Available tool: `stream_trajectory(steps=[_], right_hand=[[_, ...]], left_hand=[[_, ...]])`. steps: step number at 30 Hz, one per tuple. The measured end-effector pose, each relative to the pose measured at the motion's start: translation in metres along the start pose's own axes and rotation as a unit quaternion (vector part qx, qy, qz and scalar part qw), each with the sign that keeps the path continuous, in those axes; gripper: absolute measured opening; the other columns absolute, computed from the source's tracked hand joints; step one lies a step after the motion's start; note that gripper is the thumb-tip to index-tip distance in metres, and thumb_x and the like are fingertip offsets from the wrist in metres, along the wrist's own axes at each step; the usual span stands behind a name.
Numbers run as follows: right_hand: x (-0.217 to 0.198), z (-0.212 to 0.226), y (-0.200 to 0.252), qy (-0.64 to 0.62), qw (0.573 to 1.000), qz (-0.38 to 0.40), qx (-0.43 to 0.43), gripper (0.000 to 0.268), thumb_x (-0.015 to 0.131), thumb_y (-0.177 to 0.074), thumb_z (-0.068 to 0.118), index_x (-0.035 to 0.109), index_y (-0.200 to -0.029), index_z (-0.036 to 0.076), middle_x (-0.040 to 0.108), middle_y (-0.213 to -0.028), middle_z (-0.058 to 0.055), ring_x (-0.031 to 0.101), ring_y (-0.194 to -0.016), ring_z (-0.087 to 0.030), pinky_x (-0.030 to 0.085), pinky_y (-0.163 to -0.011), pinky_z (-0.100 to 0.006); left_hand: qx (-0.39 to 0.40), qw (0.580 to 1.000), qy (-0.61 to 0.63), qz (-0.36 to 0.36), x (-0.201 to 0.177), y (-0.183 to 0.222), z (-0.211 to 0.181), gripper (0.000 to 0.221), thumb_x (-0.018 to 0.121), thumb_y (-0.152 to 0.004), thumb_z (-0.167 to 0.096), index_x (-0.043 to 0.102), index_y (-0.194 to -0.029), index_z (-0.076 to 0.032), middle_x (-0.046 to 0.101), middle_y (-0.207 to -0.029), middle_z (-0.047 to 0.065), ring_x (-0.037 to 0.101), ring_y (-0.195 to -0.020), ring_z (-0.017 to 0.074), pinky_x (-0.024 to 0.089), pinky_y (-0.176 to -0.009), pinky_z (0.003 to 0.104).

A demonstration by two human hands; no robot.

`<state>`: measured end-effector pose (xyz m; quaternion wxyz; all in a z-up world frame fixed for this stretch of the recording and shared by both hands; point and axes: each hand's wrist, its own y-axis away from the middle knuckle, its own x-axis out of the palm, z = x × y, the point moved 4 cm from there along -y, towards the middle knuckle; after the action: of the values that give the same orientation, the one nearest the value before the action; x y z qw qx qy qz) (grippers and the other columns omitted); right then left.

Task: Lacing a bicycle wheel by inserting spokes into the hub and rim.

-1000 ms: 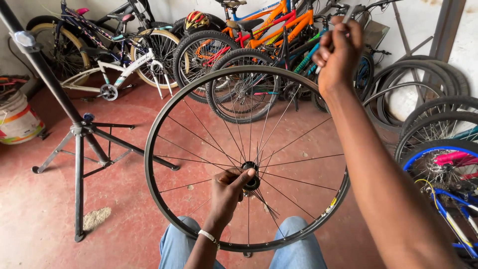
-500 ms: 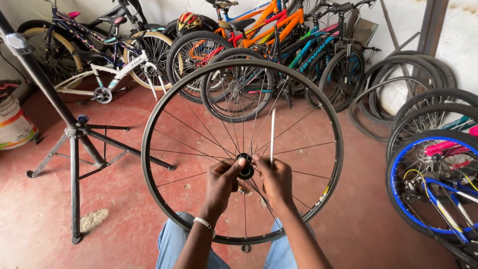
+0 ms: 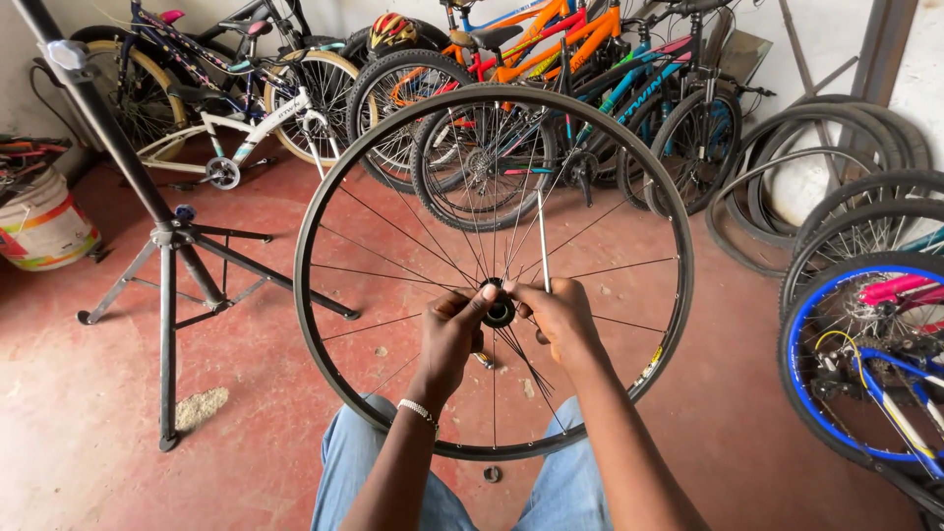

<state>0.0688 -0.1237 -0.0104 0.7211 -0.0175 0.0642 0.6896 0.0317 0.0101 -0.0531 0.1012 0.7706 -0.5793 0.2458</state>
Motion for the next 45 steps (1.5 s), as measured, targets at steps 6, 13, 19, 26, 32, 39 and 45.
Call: stream_trajectory(steps=[6,13,19,26,32,39,45], right_hand=[[-0.001,-0.008,-0.017,0.096,0.995,0.019,0.007,0.025,0.073,-0.063,0.017,0.060,-0.057,-0.004,0.044,-0.044,-0.011,0.029,-0.035,-0.010,0.026,-0.028,-0.023],[-0.002,0.009,-0.011,0.131,0.991,0.036,0.018,0.028,0.071,-0.061,0.019,0.064,-0.065,-0.008,0.049,-0.048,-0.014,0.026,-0.036,-0.007,0.023,-0.031,-0.020],[0.000,0.014,0.004,-0.003,1.000,-0.023,0.001,0.023,0.069,-0.059,0.014,0.060,-0.059,-0.007,0.044,-0.045,-0.013,0.026,-0.035,-0.008,0.024,-0.031,-0.024],[-0.003,0.000,0.009,-0.218,0.975,0.008,0.029,0.017,0.069,-0.070,0.009,0.059,-0.080,0.000,0.058,-0.064,-0.015,0.019,-0.040,-0.004,0.015,-0.036,-0.016],[-0.001,0.000,0.013,-0.281,0.959,0.037,-0.020,0.019,0.068,-0.078,0.008,0.058,-0.092,0.001,0.059,-0.077,-0.013,0.019,-0.042,-0.004,0.018,-0.037,-0.016],[0.006,-0.010,0.026,-0.356,0.934,-0.015,-0.036,0.026,0.067,-0.083,0.017,0.056,-0.099,-0.001,0.065,-0.086,-0.016,0.021,-0.039,-0.004,0.019,-0.035,-0.017],[0.009,-0.031,0.019,-0.443,0.895,0.019,-0.056,0.016,0.059,-0.086,0.013,0.058,-0.098,0.003,0.065,-0.100,-0.008,0.028,-0.040,-0.004,0.020,-0.035,-0.019]], left_hand=[[0.006,1.000,-0.005,-0.003,0.009,0.013,-0.012,0.021,0.070,-0.084,-0.014,0.063,-0.080,0.005,0.028,-0.048,0.001,0.030,-0.035,0.0064,0.025,-0.035,0.021],[0.014,1.000,-0.011,0.001,0.010,0.015,-0.009,0.022,0.071,-0.084,-0.015,0.066,-0.082,0.006,0.030,-0.045,0.002,0.032,-0.034,0.0069,0.028,-0.035,0.021],[0.019,1.000,-0.011,-0.004,0.005,0.011,-0.007,0.023,0.070,-0.084,-0.016,0.067,-0.084,0.007,0.029,-0.045,0.002,0.031,-0.035,0.0068,0.028,-0.036,0.021],[0.011,1.000,-0.004,-0.007,0.006,0.006,-0.003,0.024,0.071,-0.084,-0.015,0.065,-0.083,0.008,0.029,-0.045,0.002,0.032,-0.036,0.0073,0.027,-0.037,0.022],[-0.001,1.000,-0.003,-0.011,0.005,0.005,-0.005,0.025,0.070,-0.085,-0.016,0.064,-0.081,0.007,0.027,-0.046,0.001,0.031,-0.036,0.0071,0.026,-0.037,0.021],[-0.019,1.000,0.000,-0.021,0.006,0.004,-0.003,0.027,0.072,-0.084,-0.015,0.059,-0.071,0.004,0.026,-0.047,0.000,0.028,-0.038,0.0073,0.023,-0.037,0.022],[-0.040,0.999,0.012,0.003,-0.005,-0.005,0.009,0.027,0.065,-0.085,-0.018,0.060,-0.073,0.006,0.041,-0.053,0.003,0.033,-0.045,0.0099,0.027,-0.041,0.022]])
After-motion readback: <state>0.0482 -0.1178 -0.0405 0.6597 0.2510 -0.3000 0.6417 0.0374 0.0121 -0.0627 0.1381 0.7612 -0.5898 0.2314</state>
